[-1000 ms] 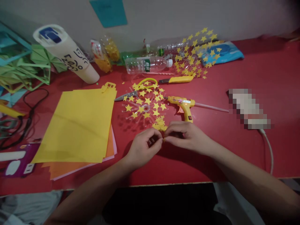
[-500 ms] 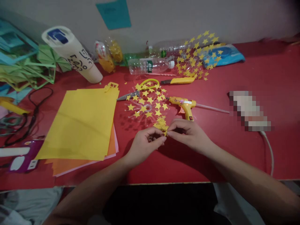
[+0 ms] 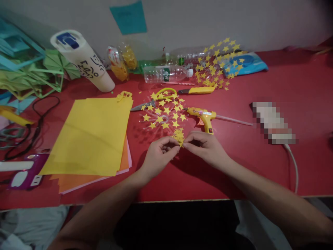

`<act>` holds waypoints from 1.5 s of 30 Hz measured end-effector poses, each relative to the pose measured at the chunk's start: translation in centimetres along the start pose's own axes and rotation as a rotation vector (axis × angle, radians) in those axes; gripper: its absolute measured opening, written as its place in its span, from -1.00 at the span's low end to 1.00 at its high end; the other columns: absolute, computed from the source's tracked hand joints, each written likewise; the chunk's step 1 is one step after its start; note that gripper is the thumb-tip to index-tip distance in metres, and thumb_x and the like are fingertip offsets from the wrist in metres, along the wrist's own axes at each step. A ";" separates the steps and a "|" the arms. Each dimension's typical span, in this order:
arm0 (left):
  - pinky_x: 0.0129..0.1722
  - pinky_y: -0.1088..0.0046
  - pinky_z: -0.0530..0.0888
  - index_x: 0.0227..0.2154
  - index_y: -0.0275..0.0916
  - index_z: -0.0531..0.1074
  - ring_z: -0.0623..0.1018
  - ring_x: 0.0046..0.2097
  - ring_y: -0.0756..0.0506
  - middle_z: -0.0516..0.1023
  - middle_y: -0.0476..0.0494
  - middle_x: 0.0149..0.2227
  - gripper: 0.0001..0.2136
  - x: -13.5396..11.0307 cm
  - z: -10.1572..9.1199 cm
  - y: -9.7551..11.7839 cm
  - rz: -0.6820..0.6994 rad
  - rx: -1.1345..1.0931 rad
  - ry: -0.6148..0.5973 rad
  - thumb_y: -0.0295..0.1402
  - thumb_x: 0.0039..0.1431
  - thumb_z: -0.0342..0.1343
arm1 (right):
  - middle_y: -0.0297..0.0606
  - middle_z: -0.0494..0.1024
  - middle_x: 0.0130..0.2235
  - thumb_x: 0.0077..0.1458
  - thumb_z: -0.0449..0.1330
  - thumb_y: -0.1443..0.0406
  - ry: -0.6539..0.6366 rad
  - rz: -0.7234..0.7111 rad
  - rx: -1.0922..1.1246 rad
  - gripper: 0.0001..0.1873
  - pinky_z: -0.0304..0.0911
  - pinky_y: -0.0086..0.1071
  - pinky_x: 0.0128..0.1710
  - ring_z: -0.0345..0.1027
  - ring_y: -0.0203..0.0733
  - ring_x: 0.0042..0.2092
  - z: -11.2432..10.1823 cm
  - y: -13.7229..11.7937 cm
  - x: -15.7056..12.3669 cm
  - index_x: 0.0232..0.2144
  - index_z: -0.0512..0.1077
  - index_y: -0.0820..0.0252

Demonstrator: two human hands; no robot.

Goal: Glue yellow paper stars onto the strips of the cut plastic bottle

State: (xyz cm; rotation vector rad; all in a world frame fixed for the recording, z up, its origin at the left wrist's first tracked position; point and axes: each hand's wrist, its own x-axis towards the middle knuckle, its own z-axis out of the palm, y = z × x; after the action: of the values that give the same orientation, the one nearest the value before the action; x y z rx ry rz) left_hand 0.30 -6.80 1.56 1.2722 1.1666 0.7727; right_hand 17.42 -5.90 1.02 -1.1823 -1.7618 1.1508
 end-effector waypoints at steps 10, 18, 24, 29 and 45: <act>-0.64 0.62 0.25 -0.53 -0.25 0.33 0.30 -0.58 0.11 0.33 0.06 -0.60 -0.92 0.3 0.1 -0.5 0.038 0.030 0.038 -0.36 -0.03 0.07 | -0.35 0.43 -0.49 0.09 0.09 0.22 0.019 -0.074 -0.243 -0.79 0.12 -0.47 -0.44 0.26 -0.36 -0.45 -0.6 -0.2 0.2 -0.50 0.40 0.19; -0.61 0.60 0.23 -0.58 -0.22 0.28 0.28 -0.56 0.10 0.27 0.08 -0.62 -0.91 0.5 -0.3 -0.7 0.104 0.068 0.007 -0.38 -0.02 0.04 | -0.16 0.47 -0.47 0.06 0.04 -0.07 0.167 0.495 -1.017 -0.54 -0.12 -0.38 -0.55 0.28 -0.17 -0.48 -5.5 1.5 1.9 -0.55 0.35 0.17; -0.60 0.60 0.23 -0.56 -0.22 0.29 0.28 -0.53 0.09 0.27 0.07 -0.59 -0.91 0.2 -0.5 -0.8 0.121 0.098 -0.030 -0.38 0.00 0.04 | -0.23 0.47 -0.43 -0.01 0.18 0.08 0.169 0.491 -0.784 -0.71 -0.04 -0.41 -0.53 0.32 -0.19 -0.42 -5.5 2.9 2.6 -0.52 0.29 0.16; -0.59 0.61 0.23 -0.57 -0.23 0.29 0.30 -0.51 0.09 0.28 0.04 -0.56 -0.90 0.2 -1.0 -0.6 0.138 0.131 -0.030 -0.39 0.00 0.04 | -0.34 0.44 -0.47 -0.19 0.26 0.19 0.465 0.447 -0.170 -0.69 0.17 -0.40 -0.49 0.37 -0.22 -0.44 -7.0 3.6 2.6 -0.44 0.21 0.13; -0.50 0.61 0.30 -0.55 -0.22 0.39 0.33 -0.50 0.10 0.38 0.07 -0.55 -0.95 -0.7 -2.1 0.8 0.292 0.134 0.236 -0.43 -0.04 0.13 | -0.34 0.47 -0.44 -0.14 0.17 0.29 0.170 0.156 0.437 -0.86 0.23 -0.45 -0.56 0.25 -0.42 -0.58 -4.9 -1.5 0.3 -0.45 0.31 0.19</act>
State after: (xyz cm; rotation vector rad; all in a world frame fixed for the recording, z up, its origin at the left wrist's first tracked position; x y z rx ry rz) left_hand -1.74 -6.65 2.73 1.5146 1.2522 1.0983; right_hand 21.26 -4.52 4.22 -1.1212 -1.2267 1.3944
